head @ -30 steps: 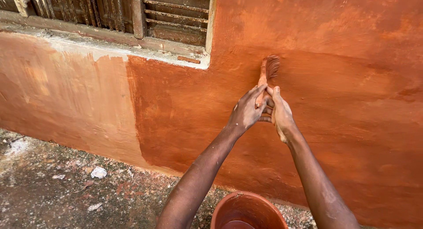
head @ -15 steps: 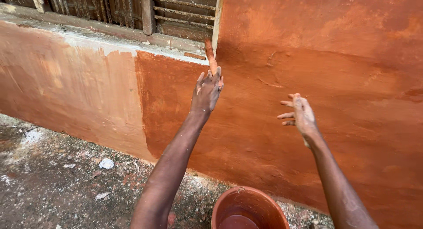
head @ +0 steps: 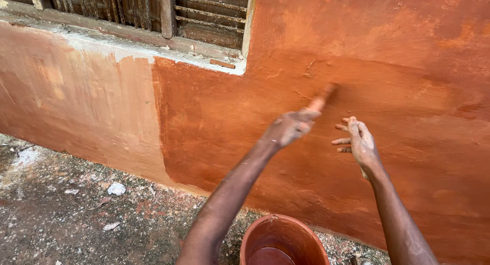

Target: The person paints an exterior wall with orange paint using a brush. They repeatedly dip the brush into a bucket of paint and apply it to the wall surface, covering a large area next to a barred window.

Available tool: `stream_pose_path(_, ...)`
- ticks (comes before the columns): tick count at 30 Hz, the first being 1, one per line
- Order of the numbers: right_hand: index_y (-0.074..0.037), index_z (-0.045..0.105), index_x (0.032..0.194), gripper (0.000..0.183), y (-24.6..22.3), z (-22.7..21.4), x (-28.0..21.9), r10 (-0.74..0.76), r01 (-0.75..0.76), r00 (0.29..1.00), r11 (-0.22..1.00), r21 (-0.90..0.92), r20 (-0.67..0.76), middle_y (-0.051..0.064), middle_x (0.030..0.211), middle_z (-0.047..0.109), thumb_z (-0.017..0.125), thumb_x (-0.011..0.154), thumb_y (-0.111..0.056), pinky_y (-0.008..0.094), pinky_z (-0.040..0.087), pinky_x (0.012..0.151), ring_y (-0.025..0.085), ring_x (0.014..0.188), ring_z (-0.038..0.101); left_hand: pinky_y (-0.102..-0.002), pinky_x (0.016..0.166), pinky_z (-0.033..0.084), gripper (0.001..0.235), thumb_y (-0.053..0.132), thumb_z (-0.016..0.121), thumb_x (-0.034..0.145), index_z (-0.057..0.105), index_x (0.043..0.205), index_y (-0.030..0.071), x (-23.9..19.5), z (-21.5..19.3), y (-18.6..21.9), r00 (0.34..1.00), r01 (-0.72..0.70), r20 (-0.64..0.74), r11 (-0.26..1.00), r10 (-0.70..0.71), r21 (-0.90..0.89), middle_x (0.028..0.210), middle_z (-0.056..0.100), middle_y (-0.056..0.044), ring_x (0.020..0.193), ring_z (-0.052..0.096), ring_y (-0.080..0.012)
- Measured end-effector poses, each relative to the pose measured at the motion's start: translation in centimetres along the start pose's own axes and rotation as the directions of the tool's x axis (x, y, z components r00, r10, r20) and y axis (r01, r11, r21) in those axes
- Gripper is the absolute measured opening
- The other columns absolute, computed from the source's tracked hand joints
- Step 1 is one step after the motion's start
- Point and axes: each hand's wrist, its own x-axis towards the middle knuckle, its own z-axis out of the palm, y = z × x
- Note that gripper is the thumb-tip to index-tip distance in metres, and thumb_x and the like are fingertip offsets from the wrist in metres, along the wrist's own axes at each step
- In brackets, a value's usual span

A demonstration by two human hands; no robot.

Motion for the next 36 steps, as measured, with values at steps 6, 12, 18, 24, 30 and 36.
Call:
stream_pose_path(6, -0.002, 0.047, 0.144, 0.074, 3.1, -0.1, -0.5, 0.056, -0.056, 0.998, 0.998, 0.035, 0.002, 0.019, 0.137, 0.063, 0.035, 0.101, -0.061, 0.040, 0.057, 0.078, 0.025, 0.093, 0.071, -0.034, 0.100, 0.058, 0.037, 0.025, 0.038, 0.117, 0.048, 0.152, 0.017, -7.5, -9.1, 1.6, 0.838, -0.319, -0.038, 0.545, 0.544, 0.775, 0.150, 0.060, -0.008, 0.123, 0.066, -0.0186)
stream_pose_path(12, -0.002, 0.049, 0.142, 0.070, 5.6, 0.1, -0.4, 0.063, -0.064, 0.998, 0.995, 0.071, 0.024, 0.017, 0.136, 0.064, 0.039, 0.101, -0.058, 0.037, 0.056, 0.076, 0.024, 0.092, 0.071, -0.034, 0.088, 0.061, 0.043, 0.023, 0.049, 0.108, 0.053, 0.150, 0.032, -7.2, -6.3, -4.1, 0.747, -0.067, -0.223, 0.405, 0.626, 0.912, 0.142, 0.066, -0.006, 0.114, 0.069, -0.0224)
stream_pose_path(18, -0.002, 0.050, 0.142, 0.069, 7.7, 0.0, -0.9, 0.065, -0.065, 0.998, 0.993, 0.102, -0.002, 0.017, 0.136, 0.066, 0.041, 0.101, -0.057, 0.037, 0.056, 0.077, 0.023, 0.096, 0.070, -0.021, 0.064, 0.049, 0.038, 0.036, 0.056, 0.108, 0.063, 0.139, 0.016, 0.1, 1.8, -8.7, 0.961, -0.169, -0.202, 0.980, 0.188, 0.107, 0.145, 0.062, -0.014, 0.092, 0.065, -0.0154)
stream_pose_path(24, -0.003, 0.048, 0.144, 0.069, 8.9, -0.3, -0.4, 0.146, -0.143, 0.989, 0.987, 0.079, -0.031, 0.018, 0.137, 0.064, 0.038, 0.103, -0.058, 0.037, 0.057, 0.080, 0.022, 0.098, 0.070, -0.017, 0.062, 0.040, 0.038, 0.029, 0.055, 0.115, 0.067, 0.144, 0.006, -4.2, 0.7, -5.7, 0.979, -0.189, -0.080, 0.982, 0.190, 0.013, 0.156, 0.058, -0.012, 0.079, 0.048, -0.0034)
stream_pose_path(30, -0.004, 0.050, 0.143, 0.068, 10.7, 1.7, -0.4, 0.132, -0.134, 0.991, 0.988, 0.076, 0.039, 0.017, 0.136, 0.066, 0.039, 0.100, -0.056, 0.037, 0.059, 0.077, 0.023, 0.094, 0.071, -0.025, 0.081, 0.061, 0.046, 0.021, 0.054, 0.105, 0.051, 0.151, 0.016, -10.7, -5.8, 0.2, 0.740, -0.034, -0.325, 0.515, 0.589, 0.857, 0.153, 0.055, -0.006, 0.109, 0.063, -0.0033)
stream_pose_path(36, -0.004, 0.053, 0.140, 0.064, 10.1, 3.3, -0.3, 0.067, -0.070, 0.995, 0.996, 0.046, 0.078, 0.016, 0.133, 0.067, 0.045, 0.100, -0.053, 0.039, 0.057, 0.082, 0.024, 0.102, 0.070, -0.025, 0.053, 0.050, 0.036, 0.030, 0.052, 0.109, 0.064, 0.141, 0.019, -8.6, -3.8, -1.4, 0.731, 0.146, -0.624, 0.831, 0.274, 0.537, 0.105, 0.062, -0.002, 0.065, 0.056, -0.0069)
